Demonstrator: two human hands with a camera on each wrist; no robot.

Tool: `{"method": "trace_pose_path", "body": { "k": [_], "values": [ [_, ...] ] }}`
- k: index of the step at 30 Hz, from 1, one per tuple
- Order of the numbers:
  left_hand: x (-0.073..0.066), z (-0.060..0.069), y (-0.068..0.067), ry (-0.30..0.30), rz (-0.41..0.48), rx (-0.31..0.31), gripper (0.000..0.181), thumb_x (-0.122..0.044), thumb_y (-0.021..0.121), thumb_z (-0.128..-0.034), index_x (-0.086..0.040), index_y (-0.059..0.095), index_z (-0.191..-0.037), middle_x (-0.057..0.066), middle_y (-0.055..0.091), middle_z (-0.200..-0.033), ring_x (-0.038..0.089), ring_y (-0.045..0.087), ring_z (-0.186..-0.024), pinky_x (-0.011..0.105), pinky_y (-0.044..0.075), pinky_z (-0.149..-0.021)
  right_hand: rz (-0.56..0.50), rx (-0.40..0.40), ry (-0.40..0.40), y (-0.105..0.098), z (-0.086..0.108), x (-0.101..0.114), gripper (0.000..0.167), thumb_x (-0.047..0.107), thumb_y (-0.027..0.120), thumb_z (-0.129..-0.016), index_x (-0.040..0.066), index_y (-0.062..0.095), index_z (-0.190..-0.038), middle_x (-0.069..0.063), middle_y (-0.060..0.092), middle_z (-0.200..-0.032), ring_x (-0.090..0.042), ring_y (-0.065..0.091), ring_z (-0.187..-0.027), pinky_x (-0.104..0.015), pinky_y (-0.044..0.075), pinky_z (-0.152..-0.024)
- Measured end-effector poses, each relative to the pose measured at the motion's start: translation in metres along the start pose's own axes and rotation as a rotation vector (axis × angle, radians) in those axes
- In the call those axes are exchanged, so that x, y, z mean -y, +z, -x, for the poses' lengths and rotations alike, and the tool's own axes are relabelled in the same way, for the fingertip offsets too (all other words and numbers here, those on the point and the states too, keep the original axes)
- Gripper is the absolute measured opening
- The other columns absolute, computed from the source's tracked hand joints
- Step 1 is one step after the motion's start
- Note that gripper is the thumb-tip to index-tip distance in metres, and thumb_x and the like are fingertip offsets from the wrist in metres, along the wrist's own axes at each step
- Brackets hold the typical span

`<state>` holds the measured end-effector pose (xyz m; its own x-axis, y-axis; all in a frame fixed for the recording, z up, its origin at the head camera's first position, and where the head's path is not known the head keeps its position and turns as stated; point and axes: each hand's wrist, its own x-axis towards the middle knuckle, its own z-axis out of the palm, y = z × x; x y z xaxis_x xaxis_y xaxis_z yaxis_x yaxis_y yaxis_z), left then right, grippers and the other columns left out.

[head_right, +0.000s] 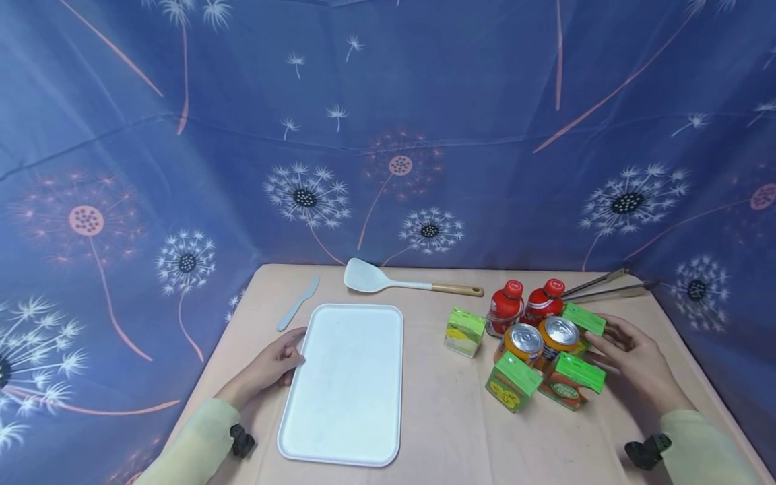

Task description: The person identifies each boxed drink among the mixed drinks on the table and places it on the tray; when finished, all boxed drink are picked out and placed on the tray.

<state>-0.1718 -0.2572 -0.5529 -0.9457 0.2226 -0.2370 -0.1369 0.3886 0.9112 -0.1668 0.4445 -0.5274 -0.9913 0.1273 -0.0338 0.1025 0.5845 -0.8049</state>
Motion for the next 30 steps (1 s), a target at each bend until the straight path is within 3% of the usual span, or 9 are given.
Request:
{"method": "trace_pose_path", "body": {
  "k": [4, 6, 10, 17, 30],
  "values": [
    [-0.002, 0.001, 0.000, -0.011, -0.007, 0.004, 0.065, -0.008, 0.061, -0.1055, -0.010, 0.033, -0.164, 0.010, 0.061, -0.079, 0.017, 0.054, -0.054, 0.026, 0.044, -0.047, 0.022, -0.007, 0.021, 0.000, -0.002, 0.000, 0.083, 0.047, 0.068, -0.101, 0.003, 0.034, -0.162, 0.005, 0.056, -0.127, 0.019, 0.045, -0.093, -0.014, 0.050, -0.068],
    [-0.002, 0.001, -0.001, -0.016, -0.013, 0.006, 0.064, -0.008, 0.061, -0.1055, -0.008, 0.033, -0.163, 0.009, 0.061, -0.079, 0.016, 0.054, -0.054, 0.026, 0.045, -0.048, 0.034, -0.007, 0.022, 0.000, -0.002, 0.001, 0.083, 0.048, 0.068, -0.101, -0.001, 0.036, -0.159, 0.002, 0.058, -0.127, 0.020, 0.046, -0.092, -0.014, 0.051, -0.067],
    [-0.001, 0.000, -0.001, -0.023, -0.022, 0.003, 0.064, -0.006, 0.061, -0.1049, -0.004, 0.033, -0.162, 0.008, 0.061, -0.079, 0.016, 0.054, -0.054, 0.026, 0.046, -0.049, 0.023, -0.003, 0.003, 0.001, -0.002, 0.003, 0.080, 0.046, 0.070, -0.100, -0.006, 0.039, -0.154, 0.012, 0.057, -0.122, 0.020, 0.050, -0.091, -0.015, 0.053, -0.068],
    [0.001, 0.000, -0.001, -0.020, -0.034, 0.004, 0.063, -0.006, 0.060, -0.1050, -0.005, 0.034, -0.162, 0.007, 0.061, -0.077, 0.016, 0.054, -0.054, 0.026, 0.046, -0.050, -0.034, -0.004, -0.013, 0.002, 0.001, 0.006, 0.073, 0.041, 0.072, -0.100, -0.001, 0.044, -0.154, 0.030, 0.051, -0.115, 0.019, 0.053, -0.092, -0.015, 0.054, -0.069],
    [-0.002, 0.001, -0.002, 0.002, -0.028, 0.031, 0.063, -0.007, 0.060, -0.1056, -0.003, 0.032, -0.162, 0.010, 0.061, -0.079, 0.015, 0.054, -0.054, 0.026, 0.046, -0.050, -0.126, -0.024, -0.002, 0.003, 0.003, 0.010, 0.074, 0.035, 0.074, -0.099, 0.007, 0.041, -0.159, 0.035, 0.053, -0.111, 0.016, 0.061, -0.090, -0.024, 0.060, -0.070]
  ]
}}
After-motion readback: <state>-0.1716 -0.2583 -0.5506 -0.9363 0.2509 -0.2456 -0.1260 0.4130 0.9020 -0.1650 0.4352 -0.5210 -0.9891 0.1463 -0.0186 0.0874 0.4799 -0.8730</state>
